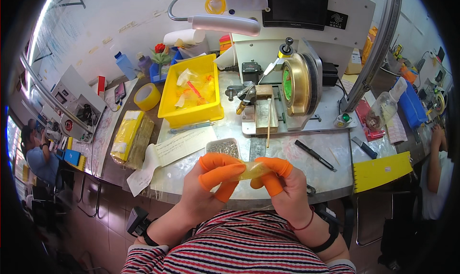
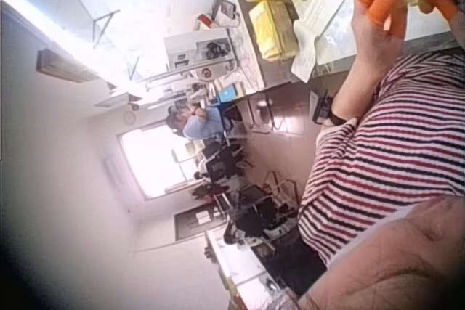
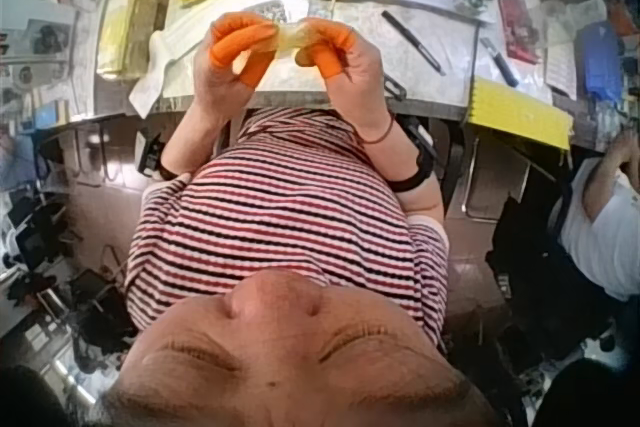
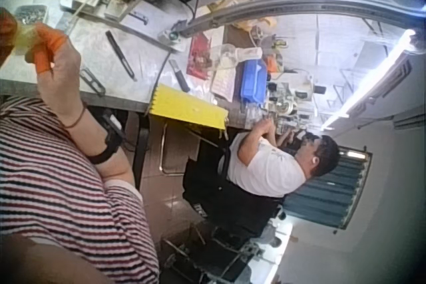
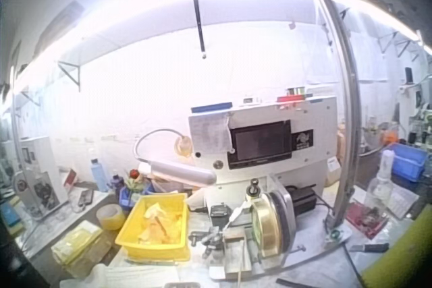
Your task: Assembling small metal and electronic components using various hand tools and specialized machinery.
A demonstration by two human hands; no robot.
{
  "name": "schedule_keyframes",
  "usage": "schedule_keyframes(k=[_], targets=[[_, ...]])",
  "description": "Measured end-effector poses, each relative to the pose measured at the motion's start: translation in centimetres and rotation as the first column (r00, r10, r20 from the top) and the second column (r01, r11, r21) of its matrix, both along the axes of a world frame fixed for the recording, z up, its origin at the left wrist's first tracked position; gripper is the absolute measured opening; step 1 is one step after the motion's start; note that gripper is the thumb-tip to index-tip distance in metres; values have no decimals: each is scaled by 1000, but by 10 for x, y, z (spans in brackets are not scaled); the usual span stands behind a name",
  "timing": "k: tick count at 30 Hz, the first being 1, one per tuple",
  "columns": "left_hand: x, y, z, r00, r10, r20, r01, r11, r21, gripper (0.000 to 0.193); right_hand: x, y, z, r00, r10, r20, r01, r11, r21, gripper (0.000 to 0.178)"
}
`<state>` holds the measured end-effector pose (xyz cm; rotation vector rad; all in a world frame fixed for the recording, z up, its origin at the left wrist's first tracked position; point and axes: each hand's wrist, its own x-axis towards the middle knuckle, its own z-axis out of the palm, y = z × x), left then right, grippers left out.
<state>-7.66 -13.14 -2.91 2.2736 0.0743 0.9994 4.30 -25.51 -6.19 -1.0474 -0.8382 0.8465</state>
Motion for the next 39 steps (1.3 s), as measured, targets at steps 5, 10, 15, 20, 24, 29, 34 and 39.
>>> schedule_keyframes(k=[5,10,15,20,24,29,34,39], targets=[[0,-1,-3,995,-100,-12,96,975,-202,32,2,9,4,578,-471,666,287,882,374,28],[3,5,-2,978,59,198,-38,993,-108,25,-22,9,-5,998,9,-58,-3,995,96,41],[9,24,5,985,169,31,-171,939,298,21,-9,0,27,574,-28,818,135,989,-61,25],[-10,17,14,772,-525,-359,475,851,-223,21,13,-10,48,486,-231,843,315,946,78,14],[-15,17,11,865,-470,178,484,682,-548,21,-3,-4,12,387,-158,908,250,966,62,13],[-12,17,0,958,-39,-286,55,997,48,21,-13,-12,21,312,-116,943,69,993,99,13],[-21,12,6,780,-626,28,534,641,-551,15,0,-19,12,344,-260,902,247,952,181,13],[-8,16,1,965,-23,-261,57,991,124,17,-10,-25,23,267,-354,897,97,935,340,20]])
